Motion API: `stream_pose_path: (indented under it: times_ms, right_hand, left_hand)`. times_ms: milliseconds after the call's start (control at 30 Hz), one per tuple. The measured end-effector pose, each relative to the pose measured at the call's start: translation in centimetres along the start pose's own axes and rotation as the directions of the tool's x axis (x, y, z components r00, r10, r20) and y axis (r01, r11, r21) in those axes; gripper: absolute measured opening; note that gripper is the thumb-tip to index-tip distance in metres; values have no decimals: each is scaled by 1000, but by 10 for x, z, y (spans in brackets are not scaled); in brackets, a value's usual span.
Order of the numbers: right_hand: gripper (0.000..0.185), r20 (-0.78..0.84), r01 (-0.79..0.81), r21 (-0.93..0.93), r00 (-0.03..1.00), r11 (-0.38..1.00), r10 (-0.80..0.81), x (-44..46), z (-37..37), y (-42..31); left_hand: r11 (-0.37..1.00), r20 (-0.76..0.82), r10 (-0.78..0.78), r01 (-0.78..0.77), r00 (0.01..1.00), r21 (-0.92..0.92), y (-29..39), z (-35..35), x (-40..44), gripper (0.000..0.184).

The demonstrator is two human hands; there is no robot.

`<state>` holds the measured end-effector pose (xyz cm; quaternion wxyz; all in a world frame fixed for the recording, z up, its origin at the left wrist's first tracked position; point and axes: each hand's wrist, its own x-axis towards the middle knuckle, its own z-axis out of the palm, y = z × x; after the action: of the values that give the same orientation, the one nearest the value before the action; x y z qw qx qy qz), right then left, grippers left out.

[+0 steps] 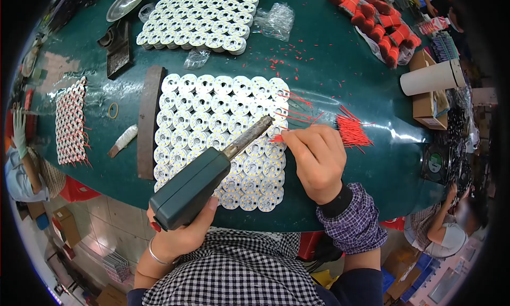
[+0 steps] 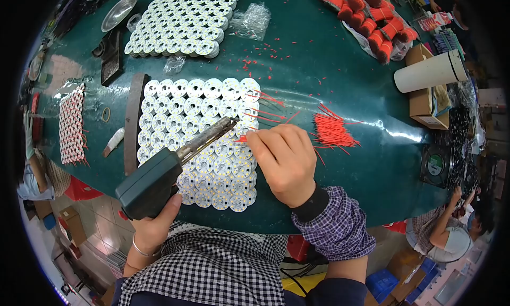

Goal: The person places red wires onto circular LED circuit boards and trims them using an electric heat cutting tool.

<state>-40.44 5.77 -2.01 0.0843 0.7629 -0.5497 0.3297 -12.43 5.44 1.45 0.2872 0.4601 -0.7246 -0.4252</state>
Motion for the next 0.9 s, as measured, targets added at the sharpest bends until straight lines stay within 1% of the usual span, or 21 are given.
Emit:
stream_pose_path:
  times_ms: [67, 200, 267, 300, 367, 500, 567, 700, 767, 900]
  right_hand:
    - [29, -10, 14, 12, 1000, 1000, -14, -1, 2, -1]
    - [32, 37, -6, 18, 999, 1000, 5, -3, 1, -2]
    - [32, 53, -12, 19, 999, 1000, 11, -3, 1, -2]
    - [32, 61, -12, 17, 998, 1000, 11, -4, 1, -2]
    - [32, 69, -11, 16, 998, 1000, 10, -3, 1, -3]
    - [31, 77, -13, 20, 997, 1000, 11, -3, 2, -4]
    - [31, 81, -18, 23, 997, 1000, 16, -3, 2, -4]
    - [30, 91, -32, 23, 995, 999, 30, -2, 2, -5]
    - [30, 96, -36, 21, 995, 999, 34, -2, 2, -5]
    - [30, 90, -50, 22, 995, 999, 48, -3, 3, -5]
  left_hand:
    - [998, -84, 47, -44, 995, 38, 5, 2, 6, 18]
    - [997, -46, 18, -15, 999, 70, 6, 0, 4, 17]
    - [991, -58, 102, -97, 993, 89, 4, 2, 6, 17]
    - [991, -59, 102, -96, 993, 89, 4, 1, 5, 17]
    - [980, -19, 129, -124, 992, 157, 4, -1, 4, 17]
    - [978, -17, 135, -131, 991, 164, 1, 0, 2, 16]
    - [994, 7, 78, -79, 997, 69, 3, 0, 5, 16]
    - [997, 12, 68, -68, 998, 48, 6, 0, 8, 17]
    - [999, 13, 21, -21, 1000, -33, 10, -1, 11, 18]
    - [998, 12, 46, -45, 999, -40, 11, 0, 13, 19]
